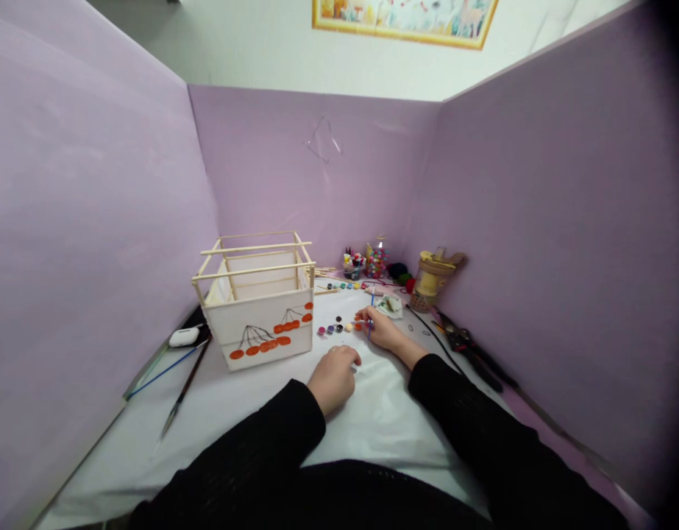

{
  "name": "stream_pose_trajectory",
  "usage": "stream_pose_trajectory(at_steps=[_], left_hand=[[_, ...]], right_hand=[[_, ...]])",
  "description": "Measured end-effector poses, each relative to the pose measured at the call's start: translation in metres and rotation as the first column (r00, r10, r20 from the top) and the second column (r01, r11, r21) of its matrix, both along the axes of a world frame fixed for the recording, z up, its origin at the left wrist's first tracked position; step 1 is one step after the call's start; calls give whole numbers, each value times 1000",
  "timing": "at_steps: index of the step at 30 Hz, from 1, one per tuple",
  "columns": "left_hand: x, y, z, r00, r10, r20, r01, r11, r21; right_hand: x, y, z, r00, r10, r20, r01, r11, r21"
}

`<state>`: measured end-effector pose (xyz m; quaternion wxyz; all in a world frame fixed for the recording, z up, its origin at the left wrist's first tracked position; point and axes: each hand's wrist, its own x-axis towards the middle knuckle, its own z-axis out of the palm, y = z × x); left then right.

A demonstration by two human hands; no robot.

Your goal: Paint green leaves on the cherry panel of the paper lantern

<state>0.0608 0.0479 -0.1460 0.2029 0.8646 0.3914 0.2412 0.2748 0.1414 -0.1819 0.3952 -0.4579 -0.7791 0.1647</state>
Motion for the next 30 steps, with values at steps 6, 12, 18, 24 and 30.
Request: stream_pose_trajectory(at_steps=[6, 12, 18, 24, 30], left_hand=[[1, 0, -2, 999, -30, -15, 30, 1000, 4], [1, 0, -3, 999, -24, -43, 24, 1000, 3], [-2, 9, -2, 997, 68, -22, -64, 988, 142], [-4, 17, -6, 995, 96, -28, -90, 981, 172], [-2, 15, -6, 996, 88, 13, -89, 991, 95]], right_hand=[[-1, -3, 0, 996, -86, -12, 87, 995, 46], [-3, -8, 5, 996, -90, 11, 89, 994, 68], [-2, -15, 9, 988, -105, 109, 97, 992, 81], [-4, -23, 19, 936, -100, 338, 78, 994, 78], [-17, -26, 25, 781, -157, 605, 135, 987, 83]])
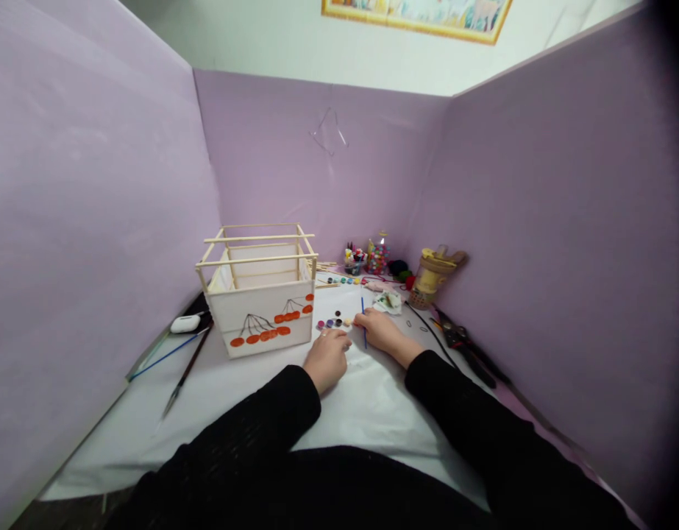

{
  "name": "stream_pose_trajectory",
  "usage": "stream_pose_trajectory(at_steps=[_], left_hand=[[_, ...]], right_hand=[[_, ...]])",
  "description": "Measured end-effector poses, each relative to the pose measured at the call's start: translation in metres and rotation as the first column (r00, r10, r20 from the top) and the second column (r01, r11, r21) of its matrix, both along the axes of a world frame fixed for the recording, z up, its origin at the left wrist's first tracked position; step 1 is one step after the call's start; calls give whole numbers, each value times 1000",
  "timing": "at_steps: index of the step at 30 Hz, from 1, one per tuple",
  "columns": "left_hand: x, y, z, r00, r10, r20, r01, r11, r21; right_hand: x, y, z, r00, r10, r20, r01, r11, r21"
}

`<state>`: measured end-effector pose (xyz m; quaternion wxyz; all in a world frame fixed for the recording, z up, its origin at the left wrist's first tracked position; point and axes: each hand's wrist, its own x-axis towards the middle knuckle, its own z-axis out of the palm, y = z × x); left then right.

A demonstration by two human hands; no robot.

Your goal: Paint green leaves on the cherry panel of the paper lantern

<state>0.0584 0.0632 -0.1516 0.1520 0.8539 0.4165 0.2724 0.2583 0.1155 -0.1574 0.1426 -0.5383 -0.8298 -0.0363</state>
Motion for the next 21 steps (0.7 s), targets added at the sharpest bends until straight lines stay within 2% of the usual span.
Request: stream_pose_trajectory(at_steps=[4, 12, 17, 21], left_hand=[[2, 0, -2, 999, 2, 41, 0, 998, -60], [3, 4, -2, 995, 14, 103, -8, 998, -64], [3, 2, -2, 995, 10, 96, -3, 998, -70], [4, 0, 3, 999, 22, 30, -20, 998, -61]], right_hand=[[-9, -3, -6, 1000, -19, 16, 19, 1000, -5], [-12, -8, -15, 1000, -26, -15, 26, 1000, 14], [-11, -8, -20, 998, -36, -59, 38, 999, 25], [-7, -8, -22, 994, -46, -102, 49, 998, 27]])
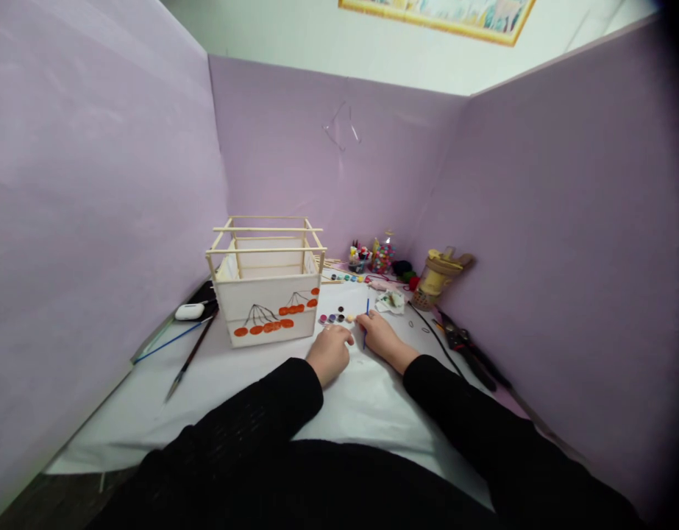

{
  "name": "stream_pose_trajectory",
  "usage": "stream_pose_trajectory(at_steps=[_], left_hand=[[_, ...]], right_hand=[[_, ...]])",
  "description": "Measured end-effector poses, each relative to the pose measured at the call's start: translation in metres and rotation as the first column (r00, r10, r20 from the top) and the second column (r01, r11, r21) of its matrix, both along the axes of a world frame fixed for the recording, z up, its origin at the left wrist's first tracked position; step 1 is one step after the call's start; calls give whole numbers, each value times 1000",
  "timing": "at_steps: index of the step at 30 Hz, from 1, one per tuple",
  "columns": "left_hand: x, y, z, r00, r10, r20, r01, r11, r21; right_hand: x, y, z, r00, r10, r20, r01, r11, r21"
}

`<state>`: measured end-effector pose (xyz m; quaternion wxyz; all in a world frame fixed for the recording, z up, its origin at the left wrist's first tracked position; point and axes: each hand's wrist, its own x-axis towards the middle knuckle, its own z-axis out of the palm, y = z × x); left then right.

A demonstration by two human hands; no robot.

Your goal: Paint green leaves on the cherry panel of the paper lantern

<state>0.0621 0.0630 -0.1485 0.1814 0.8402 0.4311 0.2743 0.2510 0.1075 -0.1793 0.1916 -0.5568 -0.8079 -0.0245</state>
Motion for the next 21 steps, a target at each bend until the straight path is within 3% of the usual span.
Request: stream_pose_trajectory(at_steps=[4, 8, 13, 21], left_hand=[[13, 3, 13, 981, 97, -168, -104, 994, -36], [31, 14, 21, 940, 113, -322, -135, 990, -45], [40, 23, 14, 922, 83, -379, -89, 996, 1], [40, 32, 8, 902, 27, -430, -32, 999, -4]], right_hand=[[7, -2, 2, 997, 47, -68, -48, 999, -16], [12, -2, 9, 992, 97, -79, -98, 995, -4], [12, 1, 14, 996, 78, 44, -79, 997, 22], [9, 1, 9, 999, 27, 27, -27, 999, 16]])
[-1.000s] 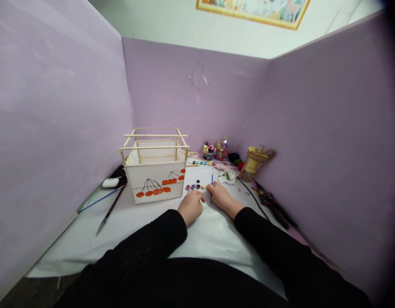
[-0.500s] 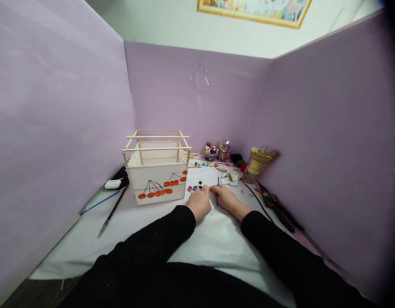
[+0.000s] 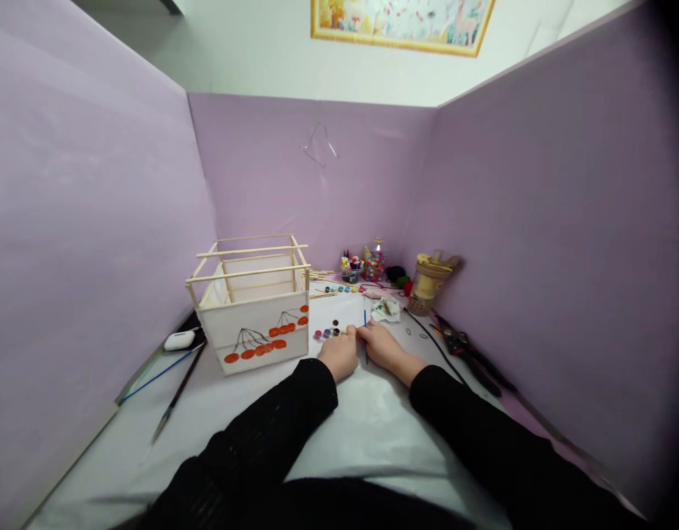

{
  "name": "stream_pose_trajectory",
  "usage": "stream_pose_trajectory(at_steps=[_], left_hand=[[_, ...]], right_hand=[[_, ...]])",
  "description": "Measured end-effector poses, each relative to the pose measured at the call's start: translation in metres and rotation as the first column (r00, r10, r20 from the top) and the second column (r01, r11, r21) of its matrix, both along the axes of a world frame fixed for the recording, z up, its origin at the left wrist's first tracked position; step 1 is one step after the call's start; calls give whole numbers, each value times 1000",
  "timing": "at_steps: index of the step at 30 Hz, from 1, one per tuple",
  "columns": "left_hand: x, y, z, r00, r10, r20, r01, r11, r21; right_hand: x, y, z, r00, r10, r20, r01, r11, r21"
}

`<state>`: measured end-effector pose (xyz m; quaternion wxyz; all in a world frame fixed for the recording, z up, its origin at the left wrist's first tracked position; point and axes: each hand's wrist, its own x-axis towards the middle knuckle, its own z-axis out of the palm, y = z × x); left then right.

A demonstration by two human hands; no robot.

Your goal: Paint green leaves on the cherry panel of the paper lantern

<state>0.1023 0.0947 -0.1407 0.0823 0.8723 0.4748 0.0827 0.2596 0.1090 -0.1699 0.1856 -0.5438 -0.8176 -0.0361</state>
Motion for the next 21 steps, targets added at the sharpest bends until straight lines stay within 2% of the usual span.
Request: stream_pose_trajectory(at_steps=[7, 13, 21], left_hand=[[1, 2, -3, 1000, -8, -7, 8, 1000, 16], [3, 2, 1, 998, -51, -24, 51, 998, 20], [3, 3, -2, 991, -109, -77, 113, 992, 53]], right_hand=[[-5, -3, 0, 999, -35, -6, 35, 999, -5], [-9, -10, 4, 994, -105, -14, 105, 994, 16], [-10, -6, 2, 994, -110, -7, 111, 993, 31]])
